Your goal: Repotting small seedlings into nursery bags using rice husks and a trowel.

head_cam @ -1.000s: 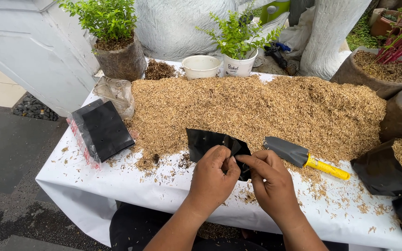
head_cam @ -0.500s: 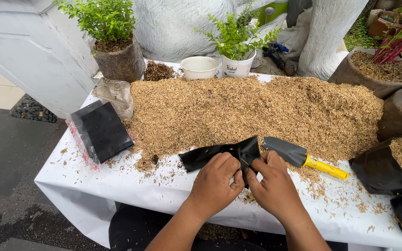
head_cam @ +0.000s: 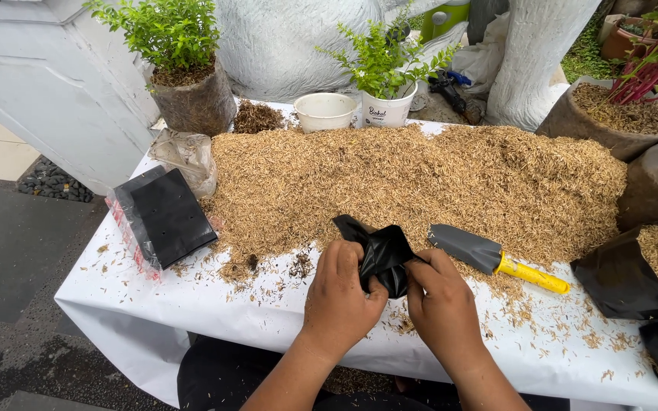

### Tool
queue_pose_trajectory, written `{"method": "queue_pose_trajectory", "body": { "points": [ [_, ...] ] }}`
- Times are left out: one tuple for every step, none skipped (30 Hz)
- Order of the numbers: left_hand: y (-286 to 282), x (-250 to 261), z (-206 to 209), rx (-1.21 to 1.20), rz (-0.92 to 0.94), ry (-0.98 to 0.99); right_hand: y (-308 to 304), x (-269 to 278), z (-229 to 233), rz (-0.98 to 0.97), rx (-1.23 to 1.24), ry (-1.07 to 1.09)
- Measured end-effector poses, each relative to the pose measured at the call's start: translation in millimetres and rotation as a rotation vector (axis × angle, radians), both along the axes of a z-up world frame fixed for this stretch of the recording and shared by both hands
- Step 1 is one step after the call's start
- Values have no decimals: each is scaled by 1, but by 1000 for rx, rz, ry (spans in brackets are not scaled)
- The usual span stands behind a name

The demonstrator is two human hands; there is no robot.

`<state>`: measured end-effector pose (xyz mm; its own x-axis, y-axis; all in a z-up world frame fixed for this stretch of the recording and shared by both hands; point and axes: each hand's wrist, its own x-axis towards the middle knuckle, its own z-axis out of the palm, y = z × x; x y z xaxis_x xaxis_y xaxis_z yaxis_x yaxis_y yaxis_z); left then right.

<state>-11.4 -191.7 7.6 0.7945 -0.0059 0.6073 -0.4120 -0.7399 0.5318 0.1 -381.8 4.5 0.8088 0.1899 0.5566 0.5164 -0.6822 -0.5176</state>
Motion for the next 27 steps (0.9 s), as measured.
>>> {"method": "queue_pose_trajectory", "body": {
  "points": [
    [-3,0,5,1,2,2,3,-2,5,2,1,2],
    [-6,-1,10,30,79,-74,5,-5,10,34,-35,-11],
    [-9,-1,16,61,154,-151,8,-7,15,65,-70,-23],
    [-9,-2,19,60,156,-150,9,-8,16,67,-71,-22],
    [-8,-3,22,138,202,-151,9,-8,16,92,-96,-61],
    [-7,-3,26,217,247,-154,10,-8,17,117,-121,-102],
    [-6,-2,27,217,249,-155,9,-8,18,119,-121,-104],
    [-4,-2,29,226,217,-117,9,-8,19,112,-91,-94],
    [-3,-1,30,234,186,-79,8,-8,19,104,-62,-85],
    [-1,2,23,234,184,-79,6,-8,18,103,-62,-84],
    [2,6,17,229,184,-71,3,-7,17,30,-40,-93],
    [5,10,11,223,185,-65,1,-6,17,-42,-18,-104],
    [7,12,10,223,186,-65,-3,-3,15,-42,-18,-104],
    [10,14,8,133,185,59,-7,-1,14,-61,-6,-120],
    [12,15,6,43,182,184,-11,2,12,-81,5,-135],
    [14,16,5,43,182,186,-13,4,10,-81,5,-134],
    [15,16,5,-7,184,218,-15,7,9,-88,37,-118],
    [16,18,5,-57,186,247,-17,10,8,-95,70,-104],
    [17,20,2,-57,186,246,-18,12,3,-96,70,-105],
    [18,21,-2,-101,199,233,-18,14,-2,-127,114,-67],
    [19,23,-5,-146,212,219,-19,16,-8,-158,158,-29],
    [18,22,-2,-145,213,218,-16,15,-8,-158,158,-29],
    [17,21,0,-168,207,231,-14,15,-8,-155,218,-45],
    [16,20,3,-190,202,245,-11,14,-9,-152,278,-60],
    [15,19,3,-189,202,245,-11,13,-10,-152,278,-59],
    [14,19,3,-175,174,257,-11,13,-10,-162,260,-87],
    [12,19,4,-161,147,268,-10,13,-11,-172,241,-115]
  ]
}}
